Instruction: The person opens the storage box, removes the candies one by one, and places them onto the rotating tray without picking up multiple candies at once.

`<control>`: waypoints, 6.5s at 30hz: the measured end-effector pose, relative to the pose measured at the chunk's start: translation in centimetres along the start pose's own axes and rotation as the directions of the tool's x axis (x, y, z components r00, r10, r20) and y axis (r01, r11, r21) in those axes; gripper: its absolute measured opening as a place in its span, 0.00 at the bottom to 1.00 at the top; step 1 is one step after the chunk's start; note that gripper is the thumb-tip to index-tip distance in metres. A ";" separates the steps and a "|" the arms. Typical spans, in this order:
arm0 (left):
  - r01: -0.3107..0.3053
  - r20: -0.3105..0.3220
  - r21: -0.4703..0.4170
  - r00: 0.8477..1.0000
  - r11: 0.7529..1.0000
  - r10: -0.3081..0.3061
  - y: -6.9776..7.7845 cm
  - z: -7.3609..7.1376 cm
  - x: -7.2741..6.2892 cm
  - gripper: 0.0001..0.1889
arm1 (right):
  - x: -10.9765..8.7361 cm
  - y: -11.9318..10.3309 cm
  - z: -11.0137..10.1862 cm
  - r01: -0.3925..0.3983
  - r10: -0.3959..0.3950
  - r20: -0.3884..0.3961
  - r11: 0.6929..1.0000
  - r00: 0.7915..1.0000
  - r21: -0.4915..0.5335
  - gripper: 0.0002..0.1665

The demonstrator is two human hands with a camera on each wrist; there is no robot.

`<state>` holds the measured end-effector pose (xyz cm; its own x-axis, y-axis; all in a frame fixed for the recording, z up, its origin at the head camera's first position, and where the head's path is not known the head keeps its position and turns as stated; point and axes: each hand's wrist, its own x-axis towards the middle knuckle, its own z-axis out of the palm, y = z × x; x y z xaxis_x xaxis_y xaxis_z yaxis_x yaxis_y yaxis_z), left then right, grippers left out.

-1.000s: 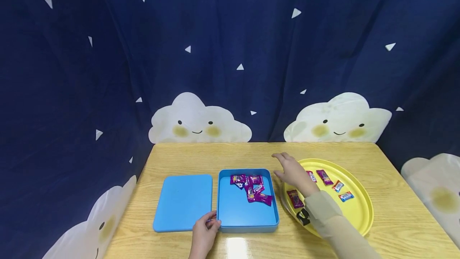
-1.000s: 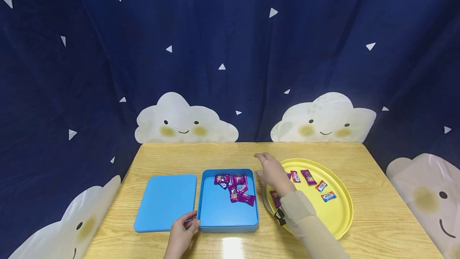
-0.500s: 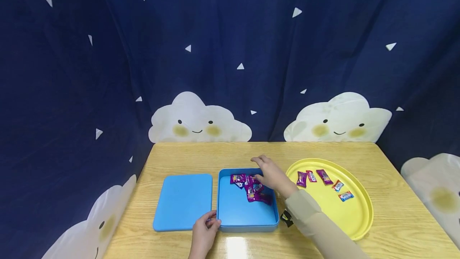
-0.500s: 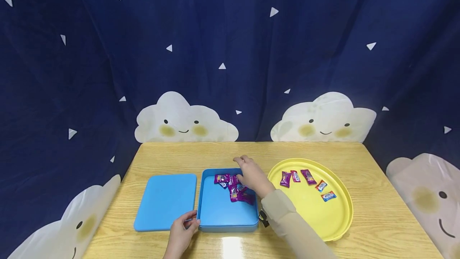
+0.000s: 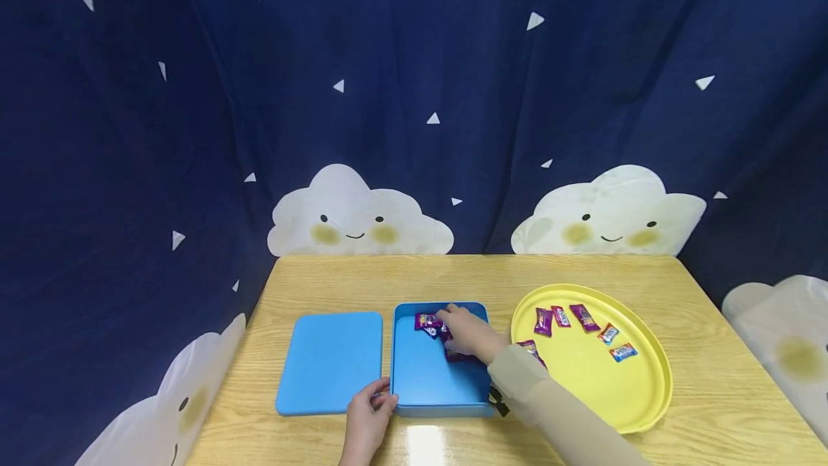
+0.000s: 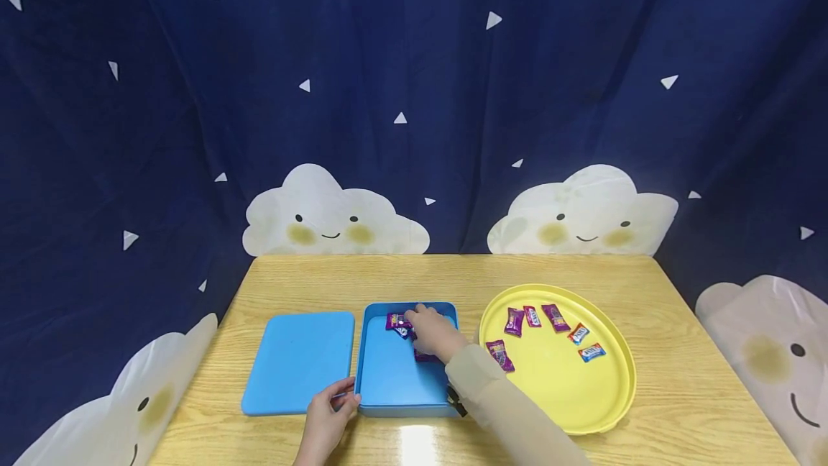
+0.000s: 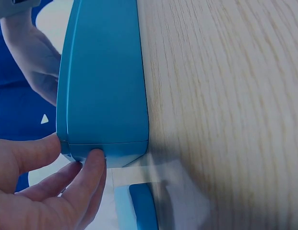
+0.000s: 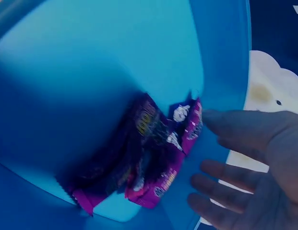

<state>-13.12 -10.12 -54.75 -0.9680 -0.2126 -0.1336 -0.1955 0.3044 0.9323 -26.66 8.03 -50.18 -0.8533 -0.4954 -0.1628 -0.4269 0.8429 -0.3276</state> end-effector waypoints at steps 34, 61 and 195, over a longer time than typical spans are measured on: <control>0.009 0.005 0.002 1.000 1.000 -0.009 0.1 0.0 0.0 0.17 | 0.7 -0.7 3.0 -0.013 0.023 0.060 0.986 0.998 -0.163 0.09; 0.017 -0.007 0.015 1.000 1.000 -0.017 -0.1 0.2 0.1 0.17 | -0.6 1.4 -1.9 0.046 -0.037 -0.061 0.986 0.997 0.160 0.11; -0.011 -0.015 -0.019 1.000 1.000 0.011 -0.3 0.1 0.1 0.17 | 4.1 -1.5 2.8 0.044 -0.038 0.035 0.981 0.999 -0.190 0.19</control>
<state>-13.19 -10.19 -55.11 -0.9675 -0.2236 -0.1183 -0.1817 0.2892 0.9399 -28.70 4.18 -52.97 -0.8254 -0.5340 -0.1831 -0.5131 0.8449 -0.1512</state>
